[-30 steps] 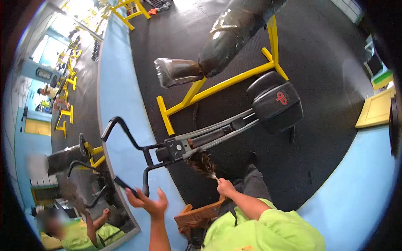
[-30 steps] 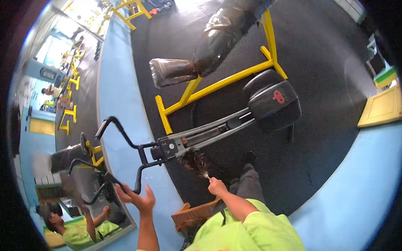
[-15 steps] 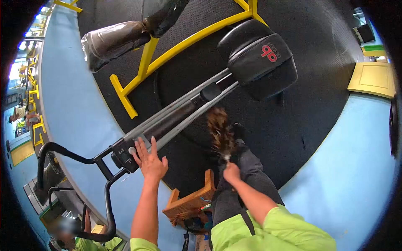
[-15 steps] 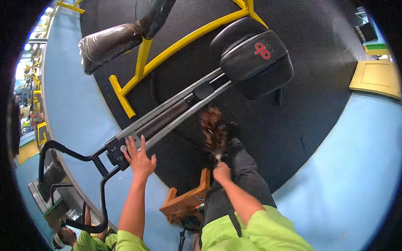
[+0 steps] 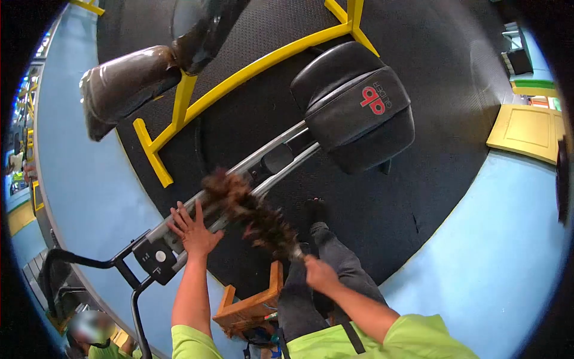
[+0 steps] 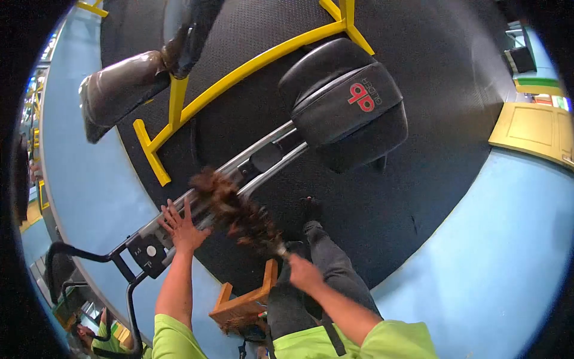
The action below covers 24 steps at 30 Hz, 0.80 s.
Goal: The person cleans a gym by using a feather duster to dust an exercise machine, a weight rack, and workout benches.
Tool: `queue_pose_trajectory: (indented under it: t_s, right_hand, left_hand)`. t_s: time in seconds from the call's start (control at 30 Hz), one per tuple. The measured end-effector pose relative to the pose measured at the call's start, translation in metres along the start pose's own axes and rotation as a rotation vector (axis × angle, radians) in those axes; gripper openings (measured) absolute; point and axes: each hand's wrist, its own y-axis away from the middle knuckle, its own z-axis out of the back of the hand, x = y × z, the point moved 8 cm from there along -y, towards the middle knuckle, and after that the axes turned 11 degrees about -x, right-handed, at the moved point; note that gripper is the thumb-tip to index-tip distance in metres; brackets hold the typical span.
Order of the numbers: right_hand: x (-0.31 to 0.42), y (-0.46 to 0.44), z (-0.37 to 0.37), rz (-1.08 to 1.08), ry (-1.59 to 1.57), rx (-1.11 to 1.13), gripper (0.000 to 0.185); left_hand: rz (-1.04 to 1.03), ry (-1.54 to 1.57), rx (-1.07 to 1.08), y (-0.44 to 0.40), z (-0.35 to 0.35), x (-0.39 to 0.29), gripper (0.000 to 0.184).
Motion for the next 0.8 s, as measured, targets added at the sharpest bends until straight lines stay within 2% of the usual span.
queue_pose_trajectory:
  t_s: [0.07,0.17,0.27,0.33,0.4,0.47,0.57,0.67,0.73,0.8]
  right_hand:
    - [-0.036,-0.032,0.028,-0.124,0.003,-0.191,0.021]
    - [-0.035,-0.044,0.043,-0.046,0.011,-0.103,0.017]
    - [-0.010,-0.014,0.036,0.059,-0.076,-0.130,0.021]
    - [-0.027,-0.012,0.029,0.075,-0.103,-0.145,0.023]
    - [-0.053,-0.021,0.049,-0.174,-0.086,-0.304,0.023]
    - [-0.058,-0.040,0.077,-0.273,-0.077,-0.452,0.021]
    - [-0.044,-0.068,0.089,-0.180,-0.085,-0.441,0.021]
    - [-0.023,-0.077,0.092,-0.062,-0.112,-0.460,0.022]
    - [-0.048,-0.074,0.089,-0.308,-0.068,-0.474,0.023]
    - [-0.028,-0.061,0.088,-0.238,-0.095,-0.474,0.023]
  left_hand:
    - [0.013,-0.044,0.034,-0.006,-0.013,-0.002,0.120]
    - [0.024,-0.079,0.043,-0.011,-0.009,0.000,0.122]
    - [0.024,-0.113,0.082,-0.020,-0.009,0.002,0.123]
    - [-0.011,-0.106,0.055,-0.024,-0.008,0.004,0.123]
    - [-0.001,-0.105,0.075,-0.026,-0.009,0.004,0.123]
    - [0.013,-0.105,0.090,-0.026,-0.011,0.006,0.123]
    - [0.011,-0.061,0.069,-0.021,-0.020,0.005,0.123]
    - [-0.018,-0.026,-0.069,-0.010,-0.023,0.005,0.124]
    - [0.016,-0.024,-0.006,-0.006,-0.024,0.003,0.121]
    - [0.045,-0.014,0.039,-0.007,-0.022,0.005,0.121]
